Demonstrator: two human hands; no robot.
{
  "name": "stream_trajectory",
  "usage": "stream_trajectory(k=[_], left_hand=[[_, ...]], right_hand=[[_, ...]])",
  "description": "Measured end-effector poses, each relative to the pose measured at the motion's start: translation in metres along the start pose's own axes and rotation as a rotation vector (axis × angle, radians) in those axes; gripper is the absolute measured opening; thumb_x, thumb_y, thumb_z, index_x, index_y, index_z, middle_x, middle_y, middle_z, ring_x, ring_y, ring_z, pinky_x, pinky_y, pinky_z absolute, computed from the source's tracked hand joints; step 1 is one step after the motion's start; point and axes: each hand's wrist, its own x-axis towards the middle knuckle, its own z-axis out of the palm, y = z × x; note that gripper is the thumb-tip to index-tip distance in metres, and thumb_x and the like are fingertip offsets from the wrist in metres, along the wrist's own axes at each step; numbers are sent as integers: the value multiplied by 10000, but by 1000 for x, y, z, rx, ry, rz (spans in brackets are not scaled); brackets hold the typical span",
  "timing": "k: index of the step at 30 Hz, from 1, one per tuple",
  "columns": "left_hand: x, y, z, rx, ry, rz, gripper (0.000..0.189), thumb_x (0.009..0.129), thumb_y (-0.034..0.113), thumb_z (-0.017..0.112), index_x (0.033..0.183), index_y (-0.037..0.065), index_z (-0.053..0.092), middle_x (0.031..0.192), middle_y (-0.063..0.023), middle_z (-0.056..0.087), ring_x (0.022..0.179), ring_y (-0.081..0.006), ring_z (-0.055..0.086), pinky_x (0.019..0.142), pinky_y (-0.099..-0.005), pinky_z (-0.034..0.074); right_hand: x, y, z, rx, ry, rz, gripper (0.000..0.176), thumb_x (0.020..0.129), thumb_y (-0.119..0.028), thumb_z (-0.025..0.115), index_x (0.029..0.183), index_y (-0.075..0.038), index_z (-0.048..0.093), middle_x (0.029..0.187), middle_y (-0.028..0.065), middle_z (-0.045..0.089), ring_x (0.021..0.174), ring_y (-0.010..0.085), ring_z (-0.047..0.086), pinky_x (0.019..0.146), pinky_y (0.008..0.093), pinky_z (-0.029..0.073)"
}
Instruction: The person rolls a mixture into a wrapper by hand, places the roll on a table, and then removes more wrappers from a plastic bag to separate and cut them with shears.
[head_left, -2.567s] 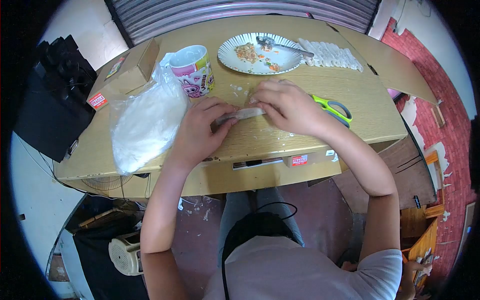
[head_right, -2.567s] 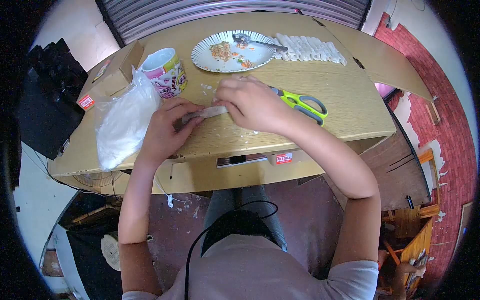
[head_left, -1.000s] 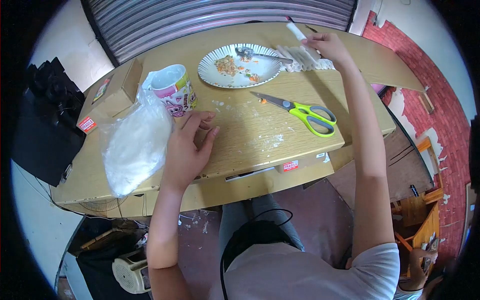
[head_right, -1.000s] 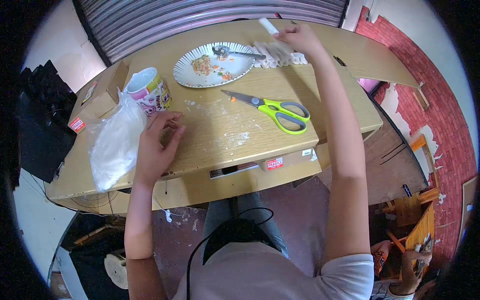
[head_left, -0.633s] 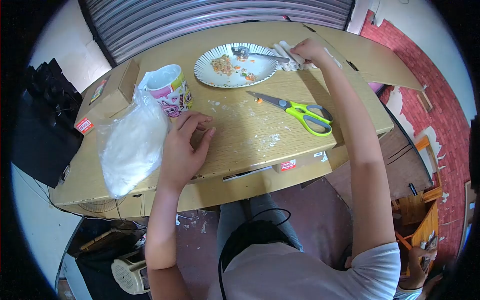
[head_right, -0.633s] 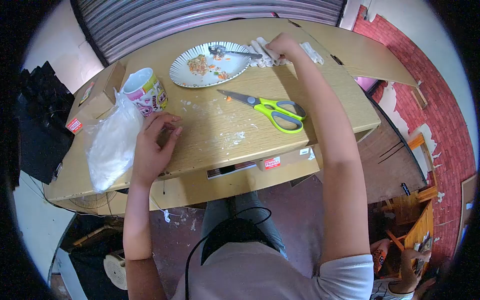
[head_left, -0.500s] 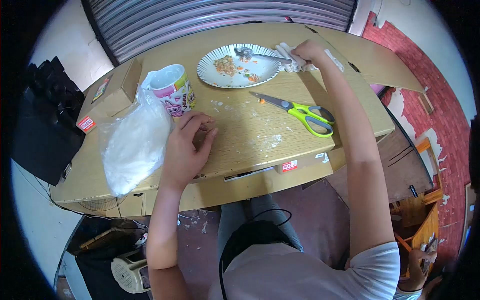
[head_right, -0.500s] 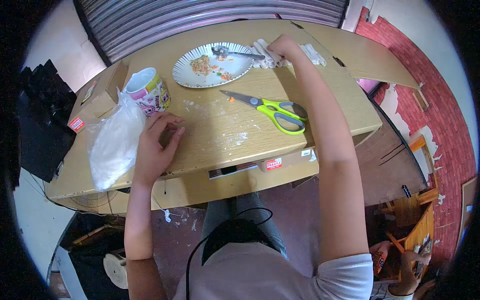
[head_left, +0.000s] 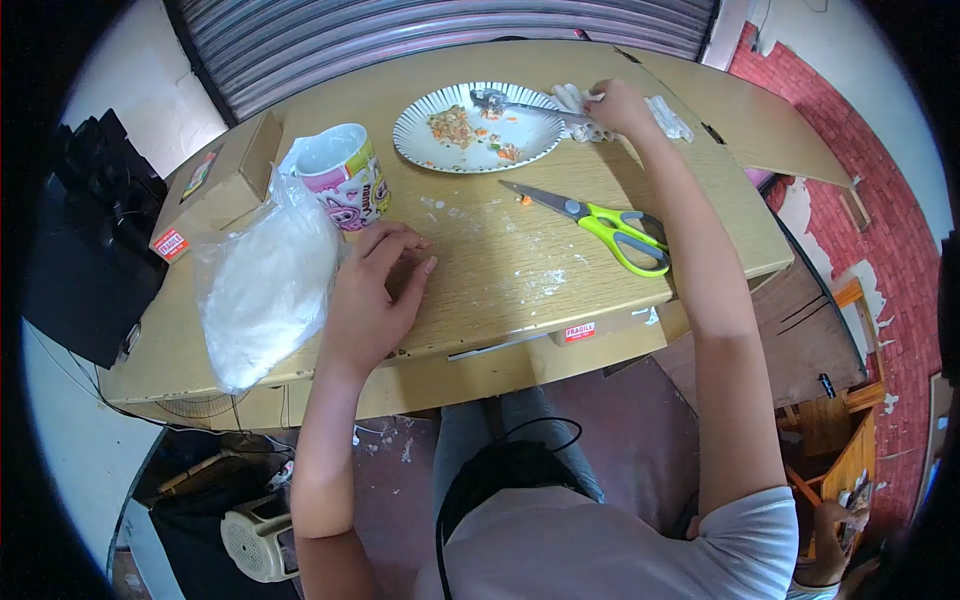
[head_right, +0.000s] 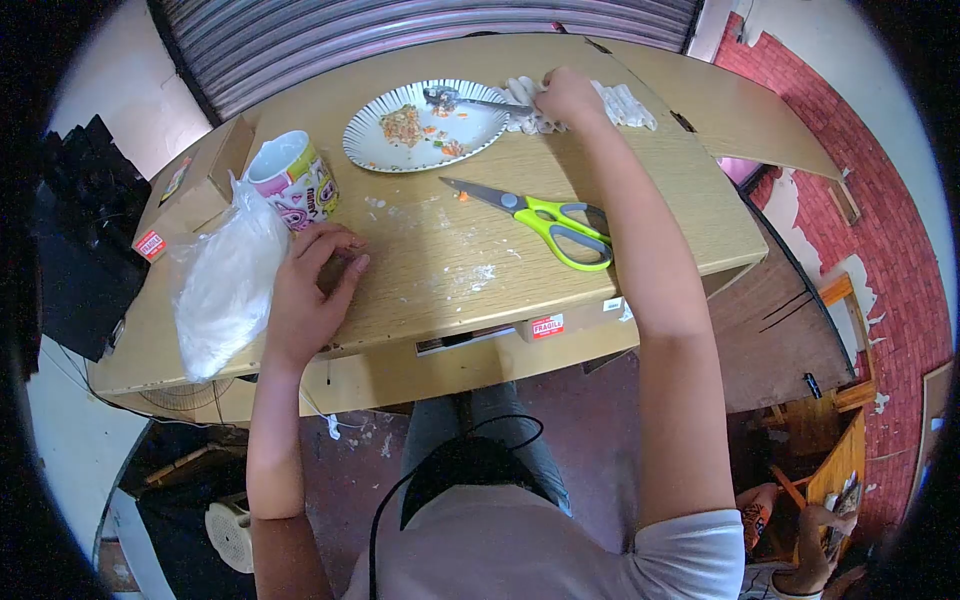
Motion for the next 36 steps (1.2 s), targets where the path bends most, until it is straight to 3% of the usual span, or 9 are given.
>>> stream_trajectory(k=[3,5,8,21,24,26,27,29,36], left_hand=[[-1,-1,0,24,8,29,170,877,54,710,1036,14,667,1087,-130,629,933,-283,649,853,-373,526],[-1,-1,1,7,8,24,168,879,55,709,1036,12,666,1092,-130,626,922,-274,652,847,-367,530],[0,-3,0,36,11,83,165,880,45,698,1031,-2,652,1074,-139,623,880,-277,698,783,-375,547],[0,0,-1,75,13,82,163,879,65,707,1029,13,670,1064,-142,645,949,-317,665,837,-378,536],[-1,1,-1,43,-1,40,153,881,63,702,1024,14,671,1062,-142,650,945,-320,667,831,-383,539],[0,2,-1,37,-10,38,149,881,62,703,1018,12,672,1054,-137,654,936,-315,673,833,-384,538],[0,1,-1,38,-7,39,149,881,62,703,1018,12,672,1054,-137,654,936,-315,673,833,-384,538],[-1,-1,1,40,5,41,143,883,63,701,1013,11,671,1037,-135,657,924,-315,678,827,-385,538],[0,2,0,49,-5,30,133,886,69,699,1006,19,672,1031,-136,659,921,-321,677,814,-387,536]], right_hand=[[-8,-4,-2,-14,187,30,275,773,-261,735,955,-60,785,938,169,759,873,312,736,821,397,576],[-2,5,-6,78,-2,-32,279,769,-250,735,971,-64,785,932,166,759,856,315,738,818,397,580],[-2,9,-7,94,-19,-24,283,767,-244,738,981,-65,783,947,164,760,864,309,738,820,394,579],[-4,5,-7,122,-21,-37,274,776,-224,691,979,-65,784,968,189,752,913,333,731,854,391,569],[-5,5,-5,103,-74,-4,334,810,-239,658,1072,-61,765,1060,207,737,983,344,716,903,395,551],[12,23,20,118,304,-197,387,915,-274,602,1211,-49,711,1019,186,749,833,287,730,810,377,568],[13,21,18,118,306,-199,387,915,-274,602,1211,-49,711,1019,186,749,833,287,730,810,377,568],[15,16,12,187,26,-152,437,915,-251,545,1275,-34,662,1236,228,676,1139,355,656,1001,404,495],[-4,-4,2,83,-96,-122,419,984,-266,493,1331,-89,648,1175,188,716,983,322,700,902,388,531]])
